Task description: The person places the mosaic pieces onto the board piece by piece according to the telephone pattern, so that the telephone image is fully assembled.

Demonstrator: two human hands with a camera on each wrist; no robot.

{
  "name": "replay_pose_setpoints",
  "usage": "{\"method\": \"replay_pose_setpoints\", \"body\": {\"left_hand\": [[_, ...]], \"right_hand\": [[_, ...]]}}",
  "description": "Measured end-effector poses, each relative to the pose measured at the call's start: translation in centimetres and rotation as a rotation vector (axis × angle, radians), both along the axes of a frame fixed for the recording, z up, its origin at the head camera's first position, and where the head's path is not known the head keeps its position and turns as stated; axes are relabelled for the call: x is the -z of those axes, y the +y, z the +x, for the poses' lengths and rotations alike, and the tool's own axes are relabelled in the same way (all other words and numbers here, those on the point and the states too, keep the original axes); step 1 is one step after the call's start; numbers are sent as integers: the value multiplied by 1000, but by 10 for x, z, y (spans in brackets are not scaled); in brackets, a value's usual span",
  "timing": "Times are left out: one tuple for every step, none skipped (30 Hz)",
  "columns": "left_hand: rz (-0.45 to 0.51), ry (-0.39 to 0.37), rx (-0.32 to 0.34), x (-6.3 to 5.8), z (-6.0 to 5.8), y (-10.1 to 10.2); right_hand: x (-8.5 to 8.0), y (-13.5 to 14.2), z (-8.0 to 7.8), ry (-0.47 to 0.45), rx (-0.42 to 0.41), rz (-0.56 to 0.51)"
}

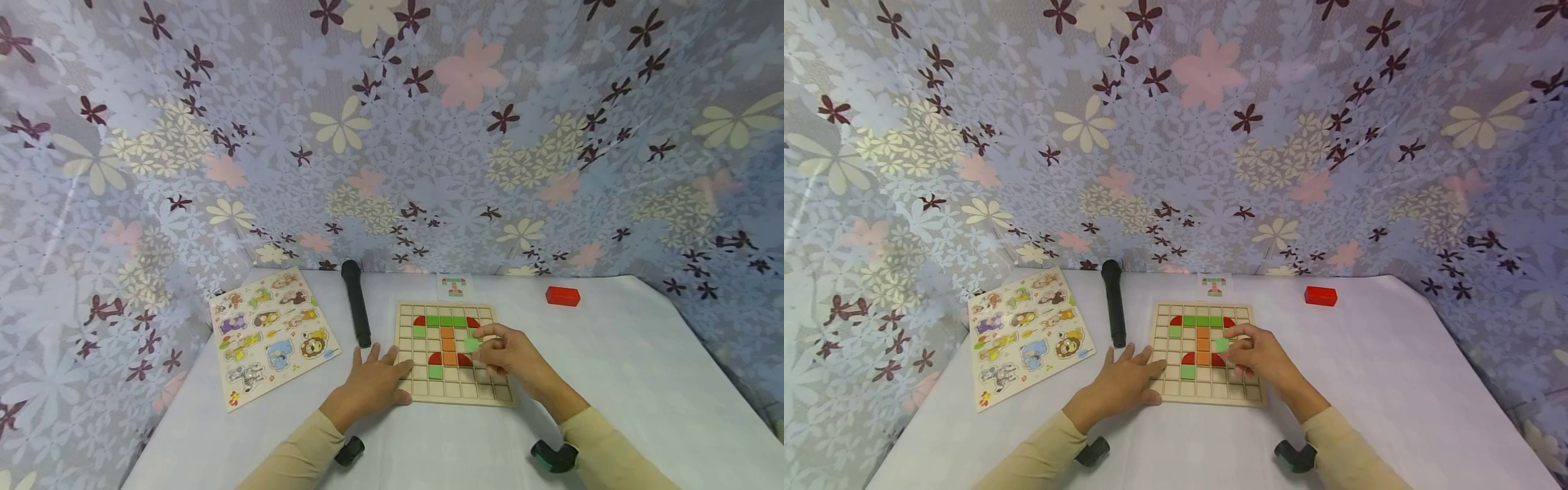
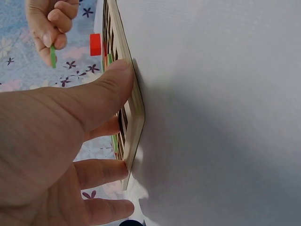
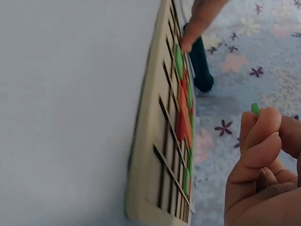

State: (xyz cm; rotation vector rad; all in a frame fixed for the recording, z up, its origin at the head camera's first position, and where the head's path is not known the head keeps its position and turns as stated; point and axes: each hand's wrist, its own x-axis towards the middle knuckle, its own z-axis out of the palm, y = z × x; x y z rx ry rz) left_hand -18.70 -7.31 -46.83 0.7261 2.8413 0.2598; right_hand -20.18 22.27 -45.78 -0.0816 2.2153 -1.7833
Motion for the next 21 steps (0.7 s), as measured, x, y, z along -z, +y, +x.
{"method": "replay_pose_setpoints", "body": {"left_hand": [[2, 1, 1, 0, 0, 0], [2, 4, 2, 0, 0, 0], [0, 5, 2, 1, 0, 0], [-1, 4, 1, 1, 0, 1], [-3, 3, 2, 1, 1, 1], [-2, 2, 4, 1, 1, 1], [1, 1, 5, 1, 1, 1], [3, 1, 6, 1, 1, 0], [4, 1, 6, 1, 1, 0], [5, 0, 6, 1, 1, 0], [5, 0, 6, 2, 1, 0], [5, 1, 6, 2, 1, 0], [4, 1, 6, 3, 1, 0], [3, 1, 5, 3, 1, 0], [1, 1, 4, 3, 1, 0], [1, 2, 4, 3, 1, 0], [0, 3, 5, 3, 1, 0], [-1, 5, 5, 4, 1, 0], [-2, 7, 6, 3, 1, 0], [-4, 10, 6, 3, 0, 0], [-5, 11, 7, 3, 0, 0]], "right_hand": [[2, -2, 0, -2, -4, -6], [4, -5, 1, -5, -12, -13], [6, -7, 1, -6, -22, -19], [8, -9, 1, -10, -27, -21], [11, -12, 2, -19, -28, -23], [14, -14, 3, -29, -32, -25], [17, -16, 3, -35, -40, -25], [20, -19, 3, -30, -52, -13], [22, -21, 3, -22, -59, 3], [25, -24, 3, -15, -67, 19], [27, -27, 3, -5, -75, 42], [28, -29, 3, 14, -84, 73], [29, -31, 4, 40, -92, 114], [29, -34, 4, 64, -97, 161], [29, -36, 5, 86, -99, 199], [30, -37, 5, 104, -99, 240], [29, -39, 6, 122, -95, 282], [29, -40, 6, 142, -92, 320], [28, -41, 6, 157, -91, 351], [28, -42, 7, 165, -87, 372], [27, -43, 7, 178, -86, 392]]}}
